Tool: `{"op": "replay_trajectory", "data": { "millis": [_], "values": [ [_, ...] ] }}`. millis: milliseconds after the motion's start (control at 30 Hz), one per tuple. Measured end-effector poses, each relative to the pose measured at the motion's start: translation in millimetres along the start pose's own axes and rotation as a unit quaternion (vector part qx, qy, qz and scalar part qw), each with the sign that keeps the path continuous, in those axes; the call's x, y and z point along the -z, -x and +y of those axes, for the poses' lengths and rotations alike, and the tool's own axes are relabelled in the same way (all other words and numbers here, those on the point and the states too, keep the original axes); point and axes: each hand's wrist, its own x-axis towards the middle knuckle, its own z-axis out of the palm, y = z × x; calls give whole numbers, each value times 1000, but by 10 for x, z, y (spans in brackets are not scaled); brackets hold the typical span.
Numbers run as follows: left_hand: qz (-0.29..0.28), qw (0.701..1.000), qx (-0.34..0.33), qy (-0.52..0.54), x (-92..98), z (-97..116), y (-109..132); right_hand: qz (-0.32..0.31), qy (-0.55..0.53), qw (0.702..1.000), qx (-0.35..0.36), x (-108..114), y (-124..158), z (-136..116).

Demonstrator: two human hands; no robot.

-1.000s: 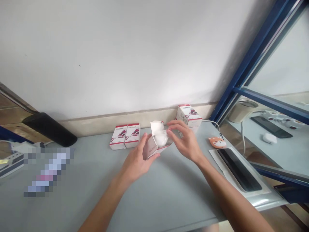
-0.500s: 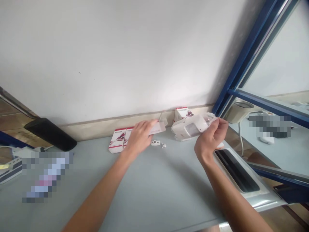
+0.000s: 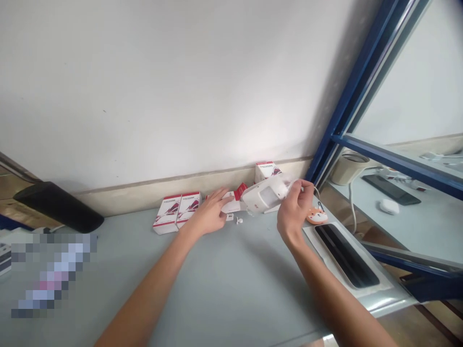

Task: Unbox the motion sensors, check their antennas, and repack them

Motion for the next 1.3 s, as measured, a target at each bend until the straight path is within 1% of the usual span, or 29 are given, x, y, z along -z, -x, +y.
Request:
{"op": "replay_trajectory", "data": {
  "millis": [67,133,200,233,267,300,367,433,500,567,633,667,733,767,800,833,900,933,967,1000,1033,1067,1133,1167,1200,1233,1300],
  "values": [
    [24,999,23,26,-19,57,77,-33,0,999,-33,-20,52,7],
    [84,990,54,97,-39,149,199,-54,-7,997,-54,-43,102,24],
    [151,963,78,211,-42,272,368,-77,-16,994,-73,-64,157,42],
    [165,944,78,274,-38,339,461,-92,-21,992,-86,-74,190,48],
    [174,919,82,343,-34,405,555,-110,-25,988,-104,-84,228,50],
    [164,887,93,422,-33,465,643,-134,-31,982,-129,-93,271,46],
    [105,813,108,563,-47,555,791,-200,-43,960,-189,-112,368,25],
    [71,746,143,647,-88,595,897,-280,-52,928,-242,-130,464,-7],
    [62,692,197,692,-147,590,970,-340,-53,905,-252,-139,535,-38],
    [53,642,234,728,-209,558,1021,-372,-54,902,-214,-130,566,-60],
    [35,598,240,764,-260,521,1052,-406,-57,900,-150,-100,556,-82],
    [24,579,239,779,-280,505,1060,-431,-51,893,-121,-76,540,-95],
    [4,554,236,799,-305,478,1061,-471,-25,879,-64,-24,489,-126],
    [-2,546,235,804,-310,468,1057,-473,-10,880,-37,1,458,-143],
    [-6,540,235,808,-311,461,1052,-456,1,890,-11,20,424,-159],
    [-8,537,236,810,-308,456,1049,-416,3,909,12,32,386,-171],
    [-4,533,243,811,-295,456,1046,-284,-19,958,40,21,307,-178],
    [2,527,248,813,-284,459,1048,-213,-35,976,37,-6,271,-170],
    [10,519,256,816,-271,464,1050,-153,-52,987,22,-47,242,-152],
    [22,506,265,820,-256,468,1053,-115,-66,991,-3,-103,225,-123],
    [36,491,274,826,-238,469,1056,-105,-73,991,-37,-172,222,-84],
    [53,474,281,833,-218,466,1059,-122,-69,987,-76,-252,235,-36],
    [95,442,286,845,-177,445,1065,-212,-25,967,-140,-432,303,84],
    [114,428,285,850,-158,427,1068,-264,12,952,-153,-524,349,151],
    [130,417,283,854,-141,405,1070,-312,52,937,-150,-611,396,219],
    [142,411,282,855,-128,383,1071,-333,71,929,-143,-690,439,285],
    [158,404,287,854,-112,342,1070,-350,107,922,-126,-807,495,402]
  ]
}}
